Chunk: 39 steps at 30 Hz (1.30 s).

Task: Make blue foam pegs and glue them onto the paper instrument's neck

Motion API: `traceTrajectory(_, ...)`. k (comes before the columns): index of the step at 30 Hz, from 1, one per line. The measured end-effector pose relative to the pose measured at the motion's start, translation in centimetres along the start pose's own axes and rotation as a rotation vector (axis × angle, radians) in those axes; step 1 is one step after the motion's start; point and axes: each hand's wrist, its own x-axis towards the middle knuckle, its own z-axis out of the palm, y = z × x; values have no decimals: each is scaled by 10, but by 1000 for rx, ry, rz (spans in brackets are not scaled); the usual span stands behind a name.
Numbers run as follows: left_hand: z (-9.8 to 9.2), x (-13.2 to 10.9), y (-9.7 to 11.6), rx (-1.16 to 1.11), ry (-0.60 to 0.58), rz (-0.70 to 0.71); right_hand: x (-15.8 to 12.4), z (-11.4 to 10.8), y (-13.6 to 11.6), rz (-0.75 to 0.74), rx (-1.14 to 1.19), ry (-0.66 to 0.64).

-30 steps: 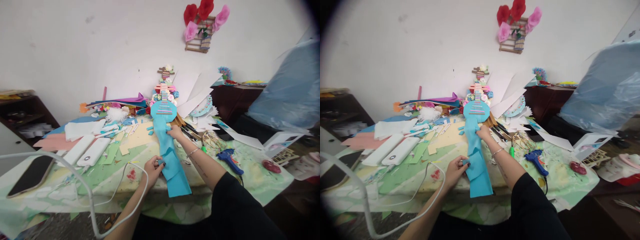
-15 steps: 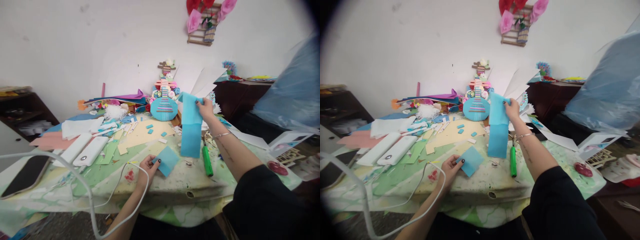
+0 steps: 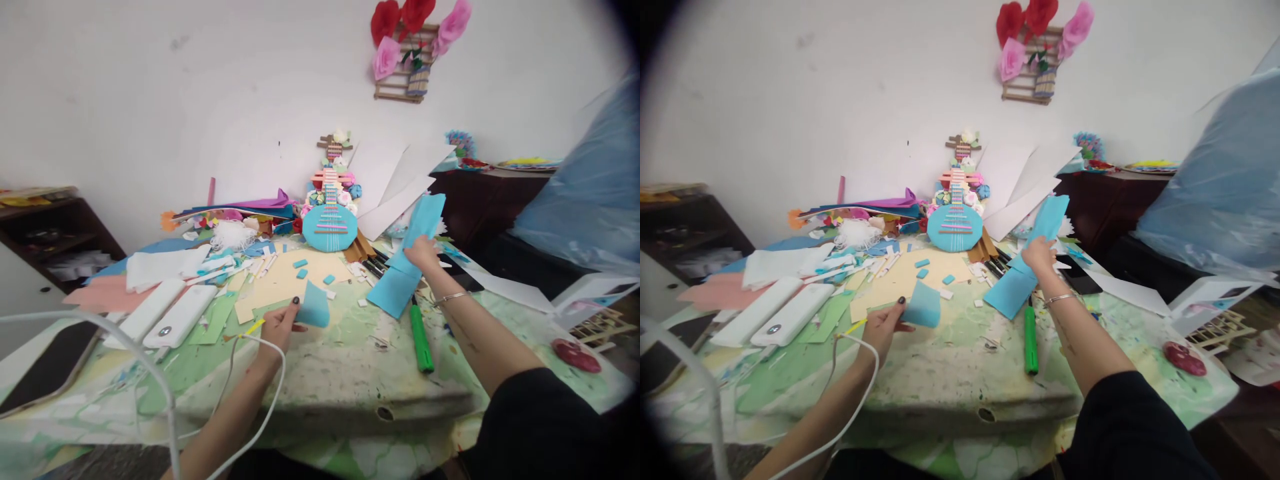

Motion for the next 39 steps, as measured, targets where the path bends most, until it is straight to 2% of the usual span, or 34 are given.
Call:
traceTrajectory(3, -1, 16, 17, 103, -30, 184, -23, 14, -31, -121, -75, -154)
traceTrajectory(7, 0, 38, 32, 201, -189, 388, -72, 48, -73, -353, -108, -470)
traceTrajectory(9, 2, 49, 35, 170, -217, 376, -97, 66, -84, -389, -134, -568)
traceTrajectory(11, 5, 58, 34, 111, -192, 308, -116, 78, -88, -397, -153, -614)
traceTrajectory(15, 6, 72, 26, 44, -164, 238, -132, 88, -81, -396, -140, -591)
traceTrajectory(21, 0, 78, 10, -113, -181, 34, -131, 91, -72, -350, 17, -521)
traceTrajectory(26, 0, 80, 5, -201, -203, -39, -121, 87, -70, -266, 291, -431)
traceTrajectory(29, 4, 79, 4, -319, -197, -187, -114, 79, -68, -171, 518, -369)
traceTrajectory(33, 12, 74, -2, -361, -182, -376, -108, 68, -66, -42, 814, -379)
traceTrajectory(36, 22, 67, -13, -316, -163, -398, -106, 64, -65, 44, 965, -406)
traceTrajectory(39, 31, 59, -23, -275, -137, -361, -105, 63, -65, 109, 1060, -446)
